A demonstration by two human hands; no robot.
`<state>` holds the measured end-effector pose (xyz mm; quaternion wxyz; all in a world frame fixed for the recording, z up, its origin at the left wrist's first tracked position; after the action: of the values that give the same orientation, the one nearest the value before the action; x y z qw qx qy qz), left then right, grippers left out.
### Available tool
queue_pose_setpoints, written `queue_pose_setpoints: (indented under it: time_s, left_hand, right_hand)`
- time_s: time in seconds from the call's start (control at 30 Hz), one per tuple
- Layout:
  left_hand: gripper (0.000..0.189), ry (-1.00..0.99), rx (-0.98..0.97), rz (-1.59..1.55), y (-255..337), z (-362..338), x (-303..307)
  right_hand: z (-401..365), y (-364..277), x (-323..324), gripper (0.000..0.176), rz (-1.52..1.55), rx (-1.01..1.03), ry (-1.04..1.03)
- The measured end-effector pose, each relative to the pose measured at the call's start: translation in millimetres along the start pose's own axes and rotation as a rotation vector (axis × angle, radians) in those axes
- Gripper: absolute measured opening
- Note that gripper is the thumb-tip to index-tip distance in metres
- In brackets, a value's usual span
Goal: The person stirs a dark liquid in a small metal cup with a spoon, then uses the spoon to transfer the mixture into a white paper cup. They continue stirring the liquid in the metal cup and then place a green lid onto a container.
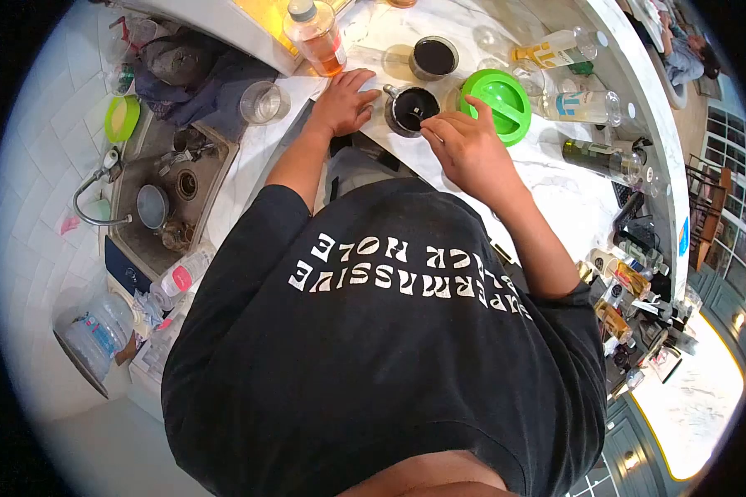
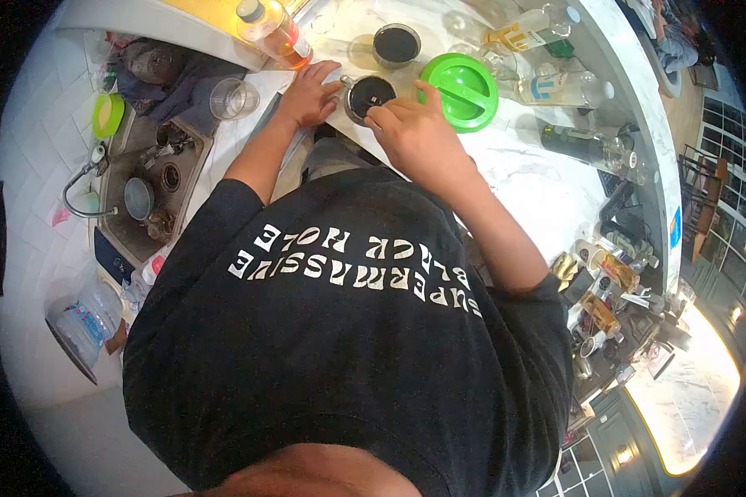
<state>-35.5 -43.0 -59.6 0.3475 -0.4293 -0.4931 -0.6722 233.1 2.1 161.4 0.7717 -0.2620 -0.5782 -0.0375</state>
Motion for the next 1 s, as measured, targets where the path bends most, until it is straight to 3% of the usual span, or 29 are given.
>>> queue_pose_setpoints:
  time_s: [0.13, 0.47, 0.6, 0.87, 1.0]
  left_hand:
    - [0.039, 0.033, -0.016, -0.027, 1.8, 0.2, 1.8]
    - [0.036, 0.024, -0.001, -0.052, 1.8, 0.9, 1.5]
    - [0.037, 0.014, -0.001, -0.053, 2.8, 1.3, 2.3]
    - [0.039, 0.014, -0.02, -0.022, 5.2, 1.1, 5.7]
    - [0.039, 0.108, 0.071, -0.094, 20.7, -5.2, 3.4]
  right_hand:
    - [-4.9, -3.1, -9.8, 0.013, 0.071, -0.154, 0.127]
    - [-18.4, -22.1, -21.6, 0.014, 0.1, -0.175, 0.26]
    - [-24.7, -20.3, -23.3, 0.015, 0.092, -0.195, 0.221]
    - [-40.4, -14.6, -21.1, 0.014, 0.134, -0.237, 0.428]
    - [-47.1, -13.7, -17.2, 0.01, 0.166, -0.283, 0.448]
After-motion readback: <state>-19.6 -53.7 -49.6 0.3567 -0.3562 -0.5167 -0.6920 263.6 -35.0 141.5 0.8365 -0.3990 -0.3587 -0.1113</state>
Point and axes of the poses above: each hand's wrist, its own z-axis towards the middle knuckle, its own x-axis out of the back of the hand, y = z × x, the point moved 1 cm from there along z, towards the middle knuckle
